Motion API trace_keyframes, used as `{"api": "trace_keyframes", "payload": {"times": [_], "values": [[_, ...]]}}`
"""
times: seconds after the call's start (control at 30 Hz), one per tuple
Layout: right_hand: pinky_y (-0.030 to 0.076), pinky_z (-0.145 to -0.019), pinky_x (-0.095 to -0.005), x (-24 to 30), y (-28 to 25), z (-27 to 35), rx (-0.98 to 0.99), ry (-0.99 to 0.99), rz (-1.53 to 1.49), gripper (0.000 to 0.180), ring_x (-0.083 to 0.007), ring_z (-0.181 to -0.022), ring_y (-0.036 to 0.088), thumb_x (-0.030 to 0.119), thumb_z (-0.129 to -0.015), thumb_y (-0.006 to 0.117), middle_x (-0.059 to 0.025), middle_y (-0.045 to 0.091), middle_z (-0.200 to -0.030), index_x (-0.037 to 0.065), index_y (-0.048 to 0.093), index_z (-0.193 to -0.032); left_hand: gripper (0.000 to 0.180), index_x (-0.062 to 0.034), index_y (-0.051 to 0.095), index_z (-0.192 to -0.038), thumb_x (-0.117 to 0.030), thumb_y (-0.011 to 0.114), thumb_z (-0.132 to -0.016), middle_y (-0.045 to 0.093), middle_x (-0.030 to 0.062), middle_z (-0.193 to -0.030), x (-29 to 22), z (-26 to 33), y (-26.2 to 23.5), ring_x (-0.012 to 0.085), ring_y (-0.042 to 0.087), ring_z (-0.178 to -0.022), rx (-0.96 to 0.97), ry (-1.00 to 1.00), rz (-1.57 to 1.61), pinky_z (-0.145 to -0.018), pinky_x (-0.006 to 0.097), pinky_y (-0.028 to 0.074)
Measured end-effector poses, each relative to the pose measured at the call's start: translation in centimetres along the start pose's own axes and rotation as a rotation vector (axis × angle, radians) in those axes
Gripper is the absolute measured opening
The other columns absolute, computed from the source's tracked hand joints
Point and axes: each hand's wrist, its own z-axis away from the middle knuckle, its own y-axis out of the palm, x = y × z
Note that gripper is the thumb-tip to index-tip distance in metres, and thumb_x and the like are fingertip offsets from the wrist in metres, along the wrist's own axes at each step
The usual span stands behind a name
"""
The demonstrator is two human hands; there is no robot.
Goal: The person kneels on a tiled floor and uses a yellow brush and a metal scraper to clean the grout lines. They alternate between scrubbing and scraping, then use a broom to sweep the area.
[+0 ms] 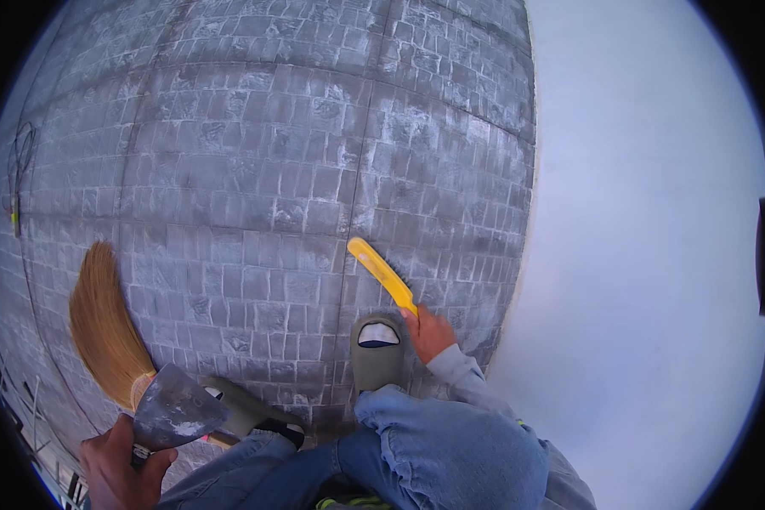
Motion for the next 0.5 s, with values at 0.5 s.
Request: {"api": "trace_keyframes", "payload": {"times": [0.5], "values": [[0.047,-0.057,-0.0553,-1.7,-1.0,1.8,0.125,0.053,0.048,0.051,-0.0455,-0.062,0.061,0.052,-0.096,0.043,-0.0245,0.061,-0.065,0.003,0.059,-0.088,0.047,0.0053,0.058,-0.111,-0.024,0.075,-0.078,0.061,0.0218,-0.068,-0.2,1.6,-0.3,0.0366,0.063,-0.061,-0.035,-0.048,0.028,-0.054,0.041,0.047]]}}
